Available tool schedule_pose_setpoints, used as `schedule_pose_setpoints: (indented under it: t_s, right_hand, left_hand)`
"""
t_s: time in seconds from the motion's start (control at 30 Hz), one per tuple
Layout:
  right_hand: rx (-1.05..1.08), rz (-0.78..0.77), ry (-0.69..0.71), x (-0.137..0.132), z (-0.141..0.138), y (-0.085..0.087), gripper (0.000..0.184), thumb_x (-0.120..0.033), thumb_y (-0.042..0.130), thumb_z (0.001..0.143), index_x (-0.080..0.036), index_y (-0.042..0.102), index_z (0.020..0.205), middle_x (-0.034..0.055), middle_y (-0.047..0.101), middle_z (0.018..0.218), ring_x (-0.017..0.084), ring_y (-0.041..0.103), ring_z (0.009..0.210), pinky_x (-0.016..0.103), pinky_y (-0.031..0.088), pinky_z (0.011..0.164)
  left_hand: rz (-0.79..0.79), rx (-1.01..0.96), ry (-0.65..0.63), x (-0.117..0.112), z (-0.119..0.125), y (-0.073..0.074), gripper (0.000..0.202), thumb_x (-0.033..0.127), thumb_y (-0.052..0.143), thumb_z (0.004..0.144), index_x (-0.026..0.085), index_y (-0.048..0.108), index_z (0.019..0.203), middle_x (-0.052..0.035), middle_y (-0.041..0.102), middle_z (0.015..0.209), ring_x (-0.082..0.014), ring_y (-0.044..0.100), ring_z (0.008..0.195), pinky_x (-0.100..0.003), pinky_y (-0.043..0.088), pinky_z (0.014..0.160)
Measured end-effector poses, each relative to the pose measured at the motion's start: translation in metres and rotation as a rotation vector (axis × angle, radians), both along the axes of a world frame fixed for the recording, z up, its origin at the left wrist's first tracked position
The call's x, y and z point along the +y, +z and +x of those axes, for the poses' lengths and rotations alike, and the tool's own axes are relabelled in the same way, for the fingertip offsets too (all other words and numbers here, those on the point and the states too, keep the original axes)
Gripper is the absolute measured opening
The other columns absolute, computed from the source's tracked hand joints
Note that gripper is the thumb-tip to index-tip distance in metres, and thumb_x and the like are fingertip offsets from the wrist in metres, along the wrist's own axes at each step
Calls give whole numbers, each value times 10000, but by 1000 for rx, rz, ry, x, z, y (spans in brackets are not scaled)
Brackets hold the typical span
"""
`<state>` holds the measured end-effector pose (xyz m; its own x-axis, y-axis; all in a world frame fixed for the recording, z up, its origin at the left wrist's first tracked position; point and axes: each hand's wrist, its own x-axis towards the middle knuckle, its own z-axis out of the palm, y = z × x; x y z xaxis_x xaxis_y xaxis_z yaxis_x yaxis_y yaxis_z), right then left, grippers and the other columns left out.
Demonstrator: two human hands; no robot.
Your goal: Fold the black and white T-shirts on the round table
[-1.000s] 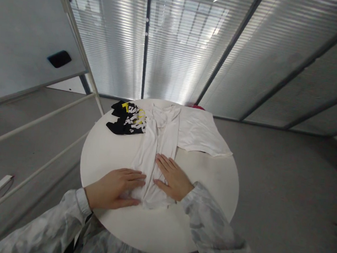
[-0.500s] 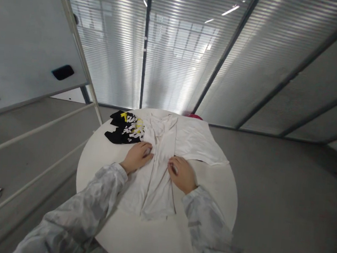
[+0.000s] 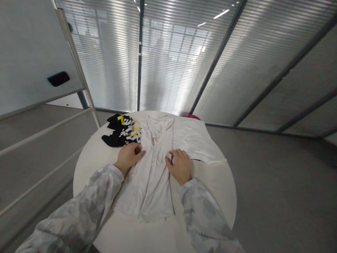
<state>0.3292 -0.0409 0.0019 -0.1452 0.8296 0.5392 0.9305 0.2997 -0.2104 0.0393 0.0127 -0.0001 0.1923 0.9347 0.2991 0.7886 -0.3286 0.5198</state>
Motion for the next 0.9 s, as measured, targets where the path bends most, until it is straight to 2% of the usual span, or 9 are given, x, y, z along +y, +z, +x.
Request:
schedule_pose_setpoints:
  t_s: [0.17,0.37,0.5,0.63,0.9]
  right_hand:
    - [22,-44,-136,3,1,-6,151,-381,680,1016,-236,646,1042,80,754,969,282,651,988,391,417,912]
    - [88,-112,23,7,5,-10,136,-249,608,1017,-247,633,1150,39,766,931,254,688,970,364,420,906]
    - [170,-72,6,8,9,-10,177,-212,609,957,-251,629,1129,16,757,887,241,692,904,366,433,914]
    - [209,-3,-18,7,10,-8,203,-197,622,899,-250,634,1094,-2,741,843,226,682,842,362,442,913]
    - [198,-31,41,5,9,-8,175,-183,616,857,-254,659,1010,-9,727,805,226,685,827,374,446,937]
  left_hand:
    - [-39,-73,3,2,-2,-4,335,510,625,1028,231,697,856,-29,739,836,-198,656,754,-307,407,701]
    - [-60,-82,49,2,-3,-6,417,557,515,1081,236,656,855,-26,713,791,-193,626,714,-296,344,671]
    - [-74,-1,90,-1,-9,-1,451,568,471,1091,244,634,822,-36,691,752,-208,615,704,-306,284,645]
    - [-78,94,95,-5,-19,5,408,502,491,1072,242,619,785,-49,709,775,-215,634,736,-313,263,644]
    - [-117,113,99,-8,-24,7,264,407,596,994,242,631,791,-27,713,760,-212,657,766,-309,325,675]
